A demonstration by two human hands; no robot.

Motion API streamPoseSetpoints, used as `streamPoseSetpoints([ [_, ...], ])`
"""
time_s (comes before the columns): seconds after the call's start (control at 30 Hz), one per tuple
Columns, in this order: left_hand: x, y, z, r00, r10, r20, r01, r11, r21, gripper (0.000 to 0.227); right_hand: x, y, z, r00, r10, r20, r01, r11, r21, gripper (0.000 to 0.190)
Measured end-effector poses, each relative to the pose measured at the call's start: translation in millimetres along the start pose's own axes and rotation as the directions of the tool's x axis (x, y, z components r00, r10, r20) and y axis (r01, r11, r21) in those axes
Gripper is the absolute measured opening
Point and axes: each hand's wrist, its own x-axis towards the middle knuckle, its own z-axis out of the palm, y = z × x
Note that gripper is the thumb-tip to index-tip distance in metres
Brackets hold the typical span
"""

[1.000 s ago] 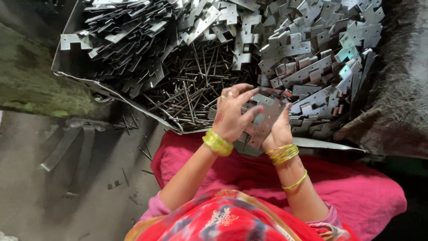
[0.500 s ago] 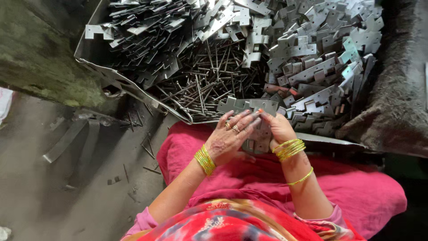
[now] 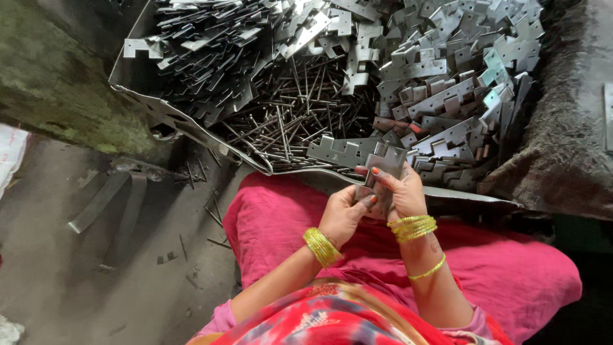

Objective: The person assembles small metal brackets by inserting nails into pre-drilled holes. They pick up brackets and nails from a large pile, align them, and insert the nails by hand, then place the assembled units aside.

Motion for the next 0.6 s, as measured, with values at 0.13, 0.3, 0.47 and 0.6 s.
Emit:
streamPoseSetpoints([
  [0.13, 4, 41, -7, 0.995, -0.021, 0.094, -0.057, 0.666, 0.744, 0.019, -16, -33, 11, 0.783, -0.615, 0.094, 0.535, 0.588, -0.607, 0.067],
  [0.3, 26, 87, -6, 0.879, -0.230, 0.419, -0.359, 0.261, 0.896, 0.024, -37, -70, -9, 0.898, 0.041, 0.437, 0.435, -0.221, -0.873, 0.046],
  [0.47, 77, 98, -13, 0.923, -0.092, 0.374, -0.296, 0.452, 0.841, 0.016, -37, -43, -50, 0.985, 0.165, 0.058, 0.026, 0.191, -0.981, 0.035],
  [0.6, 138, 105, -49, 0.869, 0.474, 0.140, -0.158, -0.002, 0.987, 0.015, -48, -21, -83, 0.996, 0.069, -0.052, -0.081, 0.556, -0.827, 0.029],
])
